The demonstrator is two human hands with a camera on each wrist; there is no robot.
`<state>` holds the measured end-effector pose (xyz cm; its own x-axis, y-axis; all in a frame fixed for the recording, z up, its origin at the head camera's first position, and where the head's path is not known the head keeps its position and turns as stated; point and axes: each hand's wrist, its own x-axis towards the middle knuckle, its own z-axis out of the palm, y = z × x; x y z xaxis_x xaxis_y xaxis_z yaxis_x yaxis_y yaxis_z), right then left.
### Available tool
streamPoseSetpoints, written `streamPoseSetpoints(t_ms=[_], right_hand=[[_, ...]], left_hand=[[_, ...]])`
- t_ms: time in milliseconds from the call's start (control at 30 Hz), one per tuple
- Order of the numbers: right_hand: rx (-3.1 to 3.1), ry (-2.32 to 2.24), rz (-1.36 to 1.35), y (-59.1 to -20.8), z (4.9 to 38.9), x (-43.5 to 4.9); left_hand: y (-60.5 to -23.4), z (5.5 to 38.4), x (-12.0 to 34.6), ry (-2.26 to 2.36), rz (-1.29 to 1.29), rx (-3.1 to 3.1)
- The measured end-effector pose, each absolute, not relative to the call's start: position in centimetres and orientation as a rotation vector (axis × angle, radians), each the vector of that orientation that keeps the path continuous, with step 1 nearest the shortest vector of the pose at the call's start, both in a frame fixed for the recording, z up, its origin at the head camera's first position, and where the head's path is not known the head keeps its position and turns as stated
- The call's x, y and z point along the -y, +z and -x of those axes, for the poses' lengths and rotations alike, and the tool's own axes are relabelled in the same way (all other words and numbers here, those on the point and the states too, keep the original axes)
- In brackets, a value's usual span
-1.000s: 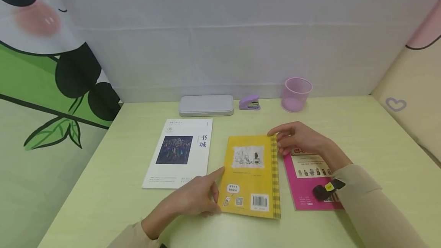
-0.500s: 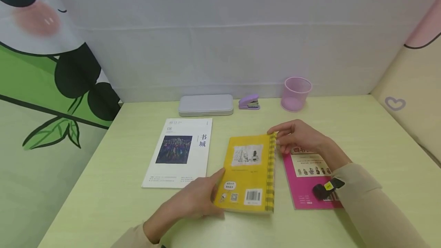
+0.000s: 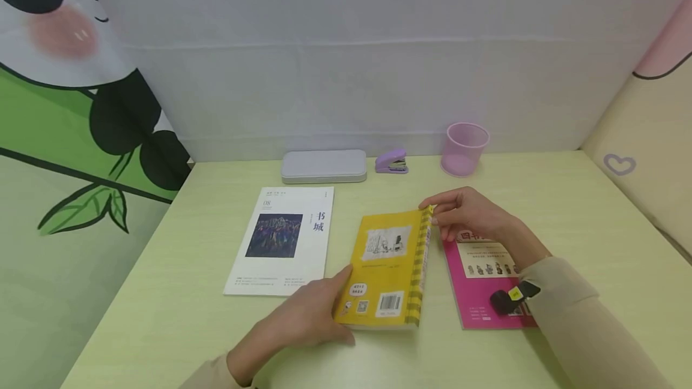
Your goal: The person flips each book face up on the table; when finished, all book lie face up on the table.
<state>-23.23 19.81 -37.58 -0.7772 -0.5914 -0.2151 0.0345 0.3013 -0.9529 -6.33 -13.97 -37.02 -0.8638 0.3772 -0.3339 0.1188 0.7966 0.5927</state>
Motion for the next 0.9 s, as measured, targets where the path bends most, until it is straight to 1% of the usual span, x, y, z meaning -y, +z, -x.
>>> streamPoseSetpoints(t_ms=[300,700,900], right_hand=[[-2.046,-1.505,0.488,-37.4,23.2,-19.7],[-2.152,-1.509,0.493,-36.7,22.8,-20.0],[-2.222,-1.515,0.456,-36.5,22.8,-19.9]], left_hand=[[-36.8,6.0,13.7,0.766,-0.344,-2.575],[-36.4,6.3,14.4,0.795,-0.409,-2.639],[-35.7,6.5,14.7,0.862,-0.317,-2.653]])
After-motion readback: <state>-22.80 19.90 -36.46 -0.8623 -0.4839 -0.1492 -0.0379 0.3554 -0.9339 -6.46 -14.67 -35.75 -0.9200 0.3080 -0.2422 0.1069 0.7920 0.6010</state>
